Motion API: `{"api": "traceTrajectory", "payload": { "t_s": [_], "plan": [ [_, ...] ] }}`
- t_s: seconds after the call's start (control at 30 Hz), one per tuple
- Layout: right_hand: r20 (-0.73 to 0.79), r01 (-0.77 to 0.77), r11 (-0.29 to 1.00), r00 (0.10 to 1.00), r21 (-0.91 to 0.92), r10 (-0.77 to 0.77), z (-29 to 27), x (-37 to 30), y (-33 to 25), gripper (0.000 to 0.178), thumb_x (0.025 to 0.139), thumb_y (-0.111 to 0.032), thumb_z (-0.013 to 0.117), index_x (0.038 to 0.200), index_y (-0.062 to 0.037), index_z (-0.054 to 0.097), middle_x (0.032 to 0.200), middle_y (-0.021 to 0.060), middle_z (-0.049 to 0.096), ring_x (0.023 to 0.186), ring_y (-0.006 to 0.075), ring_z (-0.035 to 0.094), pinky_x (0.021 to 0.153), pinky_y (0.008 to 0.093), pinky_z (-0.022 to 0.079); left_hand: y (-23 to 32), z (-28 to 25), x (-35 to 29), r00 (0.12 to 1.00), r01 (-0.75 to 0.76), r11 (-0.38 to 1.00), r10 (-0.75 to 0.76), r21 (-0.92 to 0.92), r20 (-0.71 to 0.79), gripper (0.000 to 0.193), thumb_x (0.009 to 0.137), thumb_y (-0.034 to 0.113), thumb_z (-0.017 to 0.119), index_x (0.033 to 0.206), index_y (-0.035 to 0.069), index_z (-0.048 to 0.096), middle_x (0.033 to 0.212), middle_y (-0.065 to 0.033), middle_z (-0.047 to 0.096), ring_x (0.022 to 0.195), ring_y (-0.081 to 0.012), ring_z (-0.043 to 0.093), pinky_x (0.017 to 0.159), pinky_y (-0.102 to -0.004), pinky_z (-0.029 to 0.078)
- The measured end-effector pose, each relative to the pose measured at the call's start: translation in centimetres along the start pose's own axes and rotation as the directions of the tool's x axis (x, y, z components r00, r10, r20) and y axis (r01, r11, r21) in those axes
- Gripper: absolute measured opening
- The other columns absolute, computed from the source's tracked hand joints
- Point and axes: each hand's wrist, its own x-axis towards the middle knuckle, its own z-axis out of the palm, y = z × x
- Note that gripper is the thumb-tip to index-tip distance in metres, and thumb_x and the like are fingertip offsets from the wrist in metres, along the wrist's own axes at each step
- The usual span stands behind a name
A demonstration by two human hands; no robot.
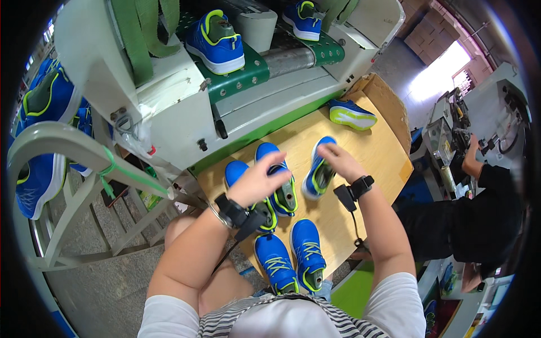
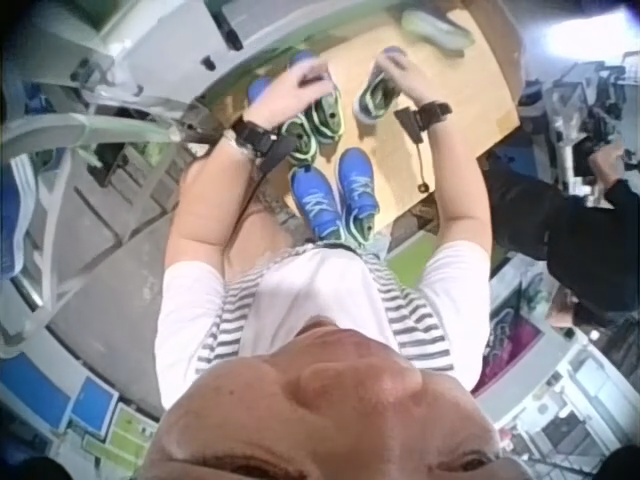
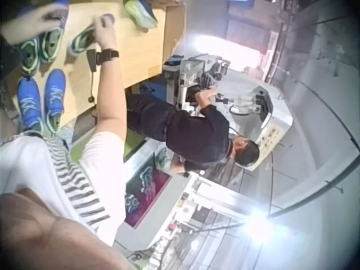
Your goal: Checking and placing shoes on a conveyor belt and rack for manufacturing.
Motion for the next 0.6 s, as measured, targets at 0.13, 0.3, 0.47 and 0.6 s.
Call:
{"api": "traceTrajectory", "payload": {
  "t_s": [0.13,0.3,0.47,0.6],
  "plan": [
    [0.167,-0.276,0.95,0.939,-0.148,0.299,-4.0,4.5,-5.2,0.058,0.091,-0.053,0.055,0.106,0.0021,0.062,0.097,0.0175,0.068,0.081,0.0292,0.069,0.07,0.0378,0.055,1.2,0.9,-1.7,0.994,0.012,0.814,-0.074,0.58,0.083,0.062,0.089,0.044,0.057,0.142,0.016,0.04,0.153,-0.0113,0.031,0.145,-0.0359,0.017,0.109,-0.0692,0.009],
    [-0.316,-0.112,0.553,0.904,-0.826,-0.288,-5.9,14.7,4.5,0.066,0.078,-0.008,0.063,0.14,-0.0107,0.041,0.146,0.012,0.04,0.136,0.0331,0.036,0.106,0.0523,0.036,0.3,1.6,-1.2,0.988,0.007,0.823,-0.094,0.569,0.125,0.056,0.094,0.039,0.054,0.144,0.019,0.037,0.154,-0.0092,0.028,0.145,-0.0352,0.015,0.108,-0.0688,0.012],
    [-0.333,-0.21,0.368,0.889,-0.906,-0.313,-4.5,16.9,8.5,0.057,0.079,-0.011,0.06,0.134,-0.0125,0.047,0.126,0.0072,0.053,0.117,0.0288,0.05,0.095,0.0446,0.042,0.7,2.5,-0.8,0.991,0.016,0.773,-0.096,0.634,0.091,0.05,0.097,0.033,0.048,0.143,0.019,0.036,0.154,-0.0083,0.028,0.145,-0.0345,0.017,0.108,-0.0691,0.016],
    [-0.335,-0.075,0.453,0.781,-0.888,-0.527,-2.9,9.2,4.2,0.052,0.071,-0.012,0.07,0.12,-0.0087,0.051,0.113,0.0083,0.056,0.109,0.0295,0.051,0.092,0.0426,0.04,0.4,1.6,-1.6,0.994,0.022,0.768,-0.085,0.64,0.068,0.046,0.097,0.032,0.047,0.14,0.018,0.039,0.152,-0.0103,0.031,0.144,-0.0354,0.018,0.107,-0.0695,0.019]
  ]
}}
